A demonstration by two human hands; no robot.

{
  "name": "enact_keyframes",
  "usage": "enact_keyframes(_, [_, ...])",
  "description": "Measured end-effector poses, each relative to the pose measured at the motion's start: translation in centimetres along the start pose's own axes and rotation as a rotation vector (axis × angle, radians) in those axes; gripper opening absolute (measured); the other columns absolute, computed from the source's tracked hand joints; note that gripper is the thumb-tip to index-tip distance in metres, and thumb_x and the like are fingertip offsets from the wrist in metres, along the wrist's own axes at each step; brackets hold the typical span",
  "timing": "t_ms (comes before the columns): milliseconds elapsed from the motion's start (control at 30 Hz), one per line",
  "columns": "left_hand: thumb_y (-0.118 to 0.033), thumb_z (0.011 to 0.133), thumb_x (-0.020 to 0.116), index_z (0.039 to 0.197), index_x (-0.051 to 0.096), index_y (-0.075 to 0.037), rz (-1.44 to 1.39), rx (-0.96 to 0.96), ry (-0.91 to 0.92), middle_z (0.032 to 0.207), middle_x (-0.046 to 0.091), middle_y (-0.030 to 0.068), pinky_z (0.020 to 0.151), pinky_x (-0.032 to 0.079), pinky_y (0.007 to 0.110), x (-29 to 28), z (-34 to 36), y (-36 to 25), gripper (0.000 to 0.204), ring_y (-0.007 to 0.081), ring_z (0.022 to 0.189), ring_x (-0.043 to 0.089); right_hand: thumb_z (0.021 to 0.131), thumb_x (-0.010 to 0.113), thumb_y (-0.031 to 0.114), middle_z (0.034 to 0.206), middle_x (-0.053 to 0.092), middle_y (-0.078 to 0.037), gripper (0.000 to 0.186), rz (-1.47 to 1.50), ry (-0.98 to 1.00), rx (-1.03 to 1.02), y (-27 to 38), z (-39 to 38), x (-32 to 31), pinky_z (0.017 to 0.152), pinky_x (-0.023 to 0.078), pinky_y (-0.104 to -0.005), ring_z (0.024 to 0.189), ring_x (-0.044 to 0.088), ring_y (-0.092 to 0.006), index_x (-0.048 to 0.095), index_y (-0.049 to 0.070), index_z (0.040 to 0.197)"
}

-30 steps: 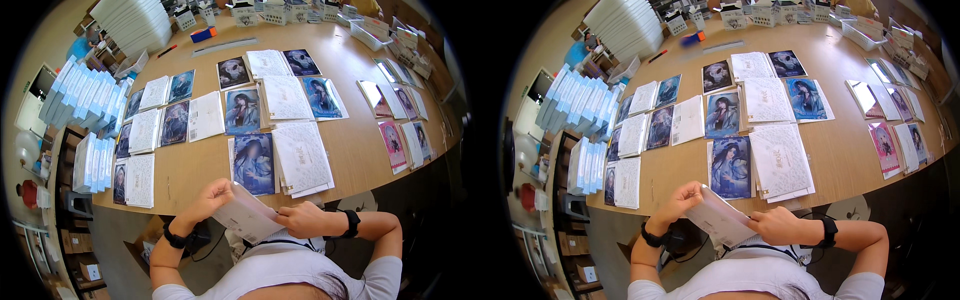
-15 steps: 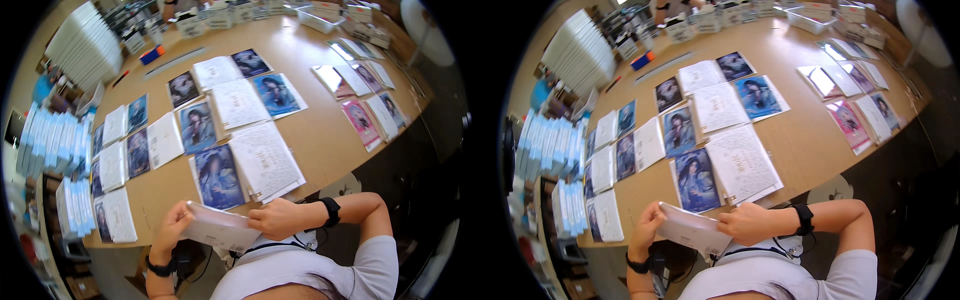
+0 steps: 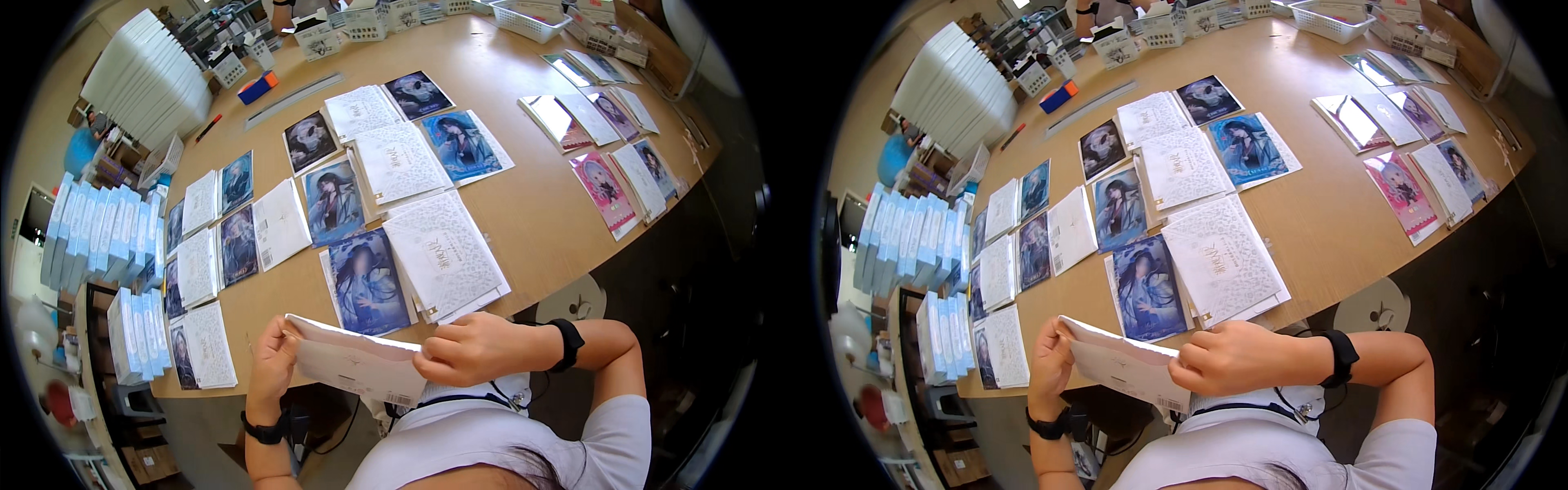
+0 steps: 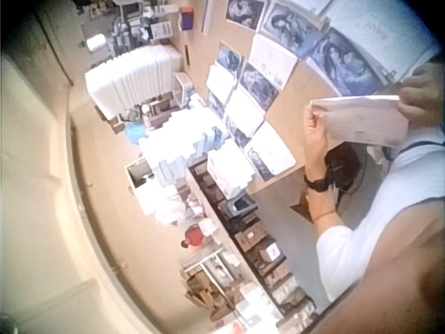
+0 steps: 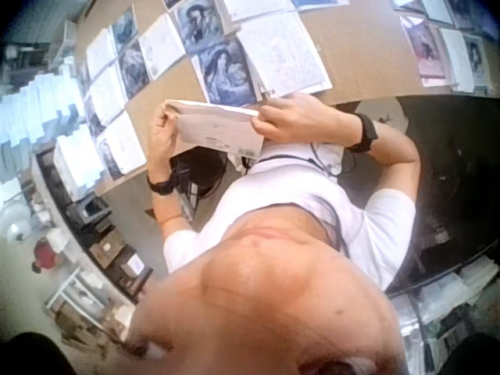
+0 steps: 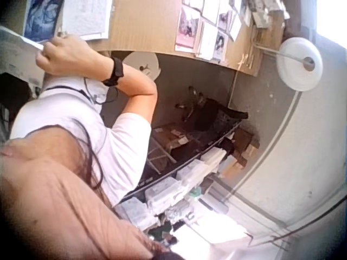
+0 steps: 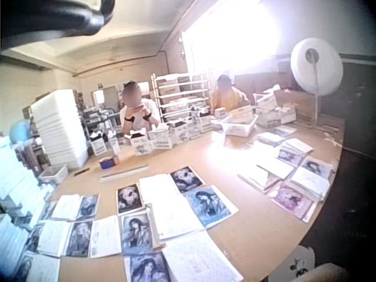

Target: The person opens several white envelopes to remove decorative cards and inserts them into a larger blue box. They then use scissors to cut the plastic wrapping on the box and remove the film. The person works at a wooden table in a room with stacks of similar stationery items.

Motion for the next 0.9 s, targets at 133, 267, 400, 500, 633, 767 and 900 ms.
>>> enact_keyframes(133, [-0.015,0.086,0.064,0.084,0.052,-0.009,0.262,0.13,0.046,0.076,0.048,-0.0055,0.063,0.031,0.016,1.8,-0.5,-1.4,0.014,0.0038,0.068,0.042,0.064,0.06,0.009,0.065,0.044,-0.003,0.019,-0.045,-0.005,-0.044,-0.3,0.1,-0.2,0.042,0.044,-0.0222,0.055,0.051,-0.0131,0.053,0.0,0.079])
enact_keyframes(267, [-0.011,0.084,0.066,0.079,0.053,-0.009,0.338,0.154,-0.06,0.075,0.049,-0.0045,0.065,0.034,0.019,0.2,-0.4,-0.6,0.014,0.005,0.069,0.044,0.071,0.06,0.008,0.064,0.043,-0.003,0.019,0.047,0.005,-0.067,-1.0,-0.1,-0.1,0.043,0.041,-0.0247,0.05,0.049,-0.0139,0.054,-0.003,0.085])
enact_keyframes(400, [-0.011,0.084,0.066,0.078,0.053,-0.009,0.208,0.239,-0.089,0.074,0.05,-0.0042,0.066,0.036,0.019,0.3,-0.3,-0.6,0.015,0.0053,0.07,0.046,0.072,0.061,0.004,0.067,0.048,-0.006,0.019,0.177,-0.048,0.008,-2.3,-0.5,-0.1,0.044,0.044,-0.0285,0.052,0.052,-0.0188,0.053,-0.003,0.087])
enact_keyframes(500, [-0.013,0.084,0.067,0.078,0.052,-0.009,0.147,0.26,-0.082,0.074,0.051,-0.0038,0.067,0.036,0.019,0.4,-0.2,-0.5,0.016,0.0053,0.07,0.046,0.069,0.062,-0.001,0.066,0.048,-0.006,0.02,0.262,-0.097,0.071,-2.9,-0.6,0.1,0.045,0.045,-0.0289,0.053,0.053,-0.0192,0.054,-0.002,0.088])
enact_keyframes(633, [-0.011,0.084,0.066,0.078,0.051,-0.008,0.106,0.27,-0.093,0.077,0.052,-0.0027,0.069,0.036,0.019,0.3,0.1,-0.1,0.017,0.0058,0.072,0.047,0.071,0.062,0.004,0.064,0.045,-0.008,0.016,0.338,-0.106,0.178,-3.8,-0.6,0.3,0.047,0.047,-0.0325,0.055,0.054,-0.0244,0.048,0.002,0.078])
enact_keyframes(767, [-0.007,0.084,0.065,0.079,0.048,-0.008,0.075,0.279,-0.066,0.085,0.057,0.0014,0.077,0.041,0.023,-0.4,-0.1,0.1,0.018,0.0097,0.079,0.053,0.071,0.061,0.0,0.068,0.05,-0.01,0.015,0.453,-0.125,0.226,-4.3,-0.6,0.3,0.049,0.047,-0.0331,0.056,0.056,-0.0263,0.051,0.001,0.083])
enact_keyframes(900, [-0.007,0.083,0.066,0.079,0.048,-0.008,0.102,0.315,-0.087,0.083,0.055,0.0004,0.074,0.039,0.021,-0.2,0.1,0.1,0.019,0.0084,0.076,0.05,0.072,0.06,-0.002,0.071,0.054,-0.011,0.017,0.56,-0.164,0.263,-4.9,-0.8,0.1,0.05,0.047,-0.0341,0.058,0.057,-0.0279,0.054,0.001,0.087])
Point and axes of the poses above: each hand's wrist, its own z-axis towards the middle knuckle, its own x-axis out of the palm, y = z × x, the point moved 8 cm from there along z, towards the middle knuckle
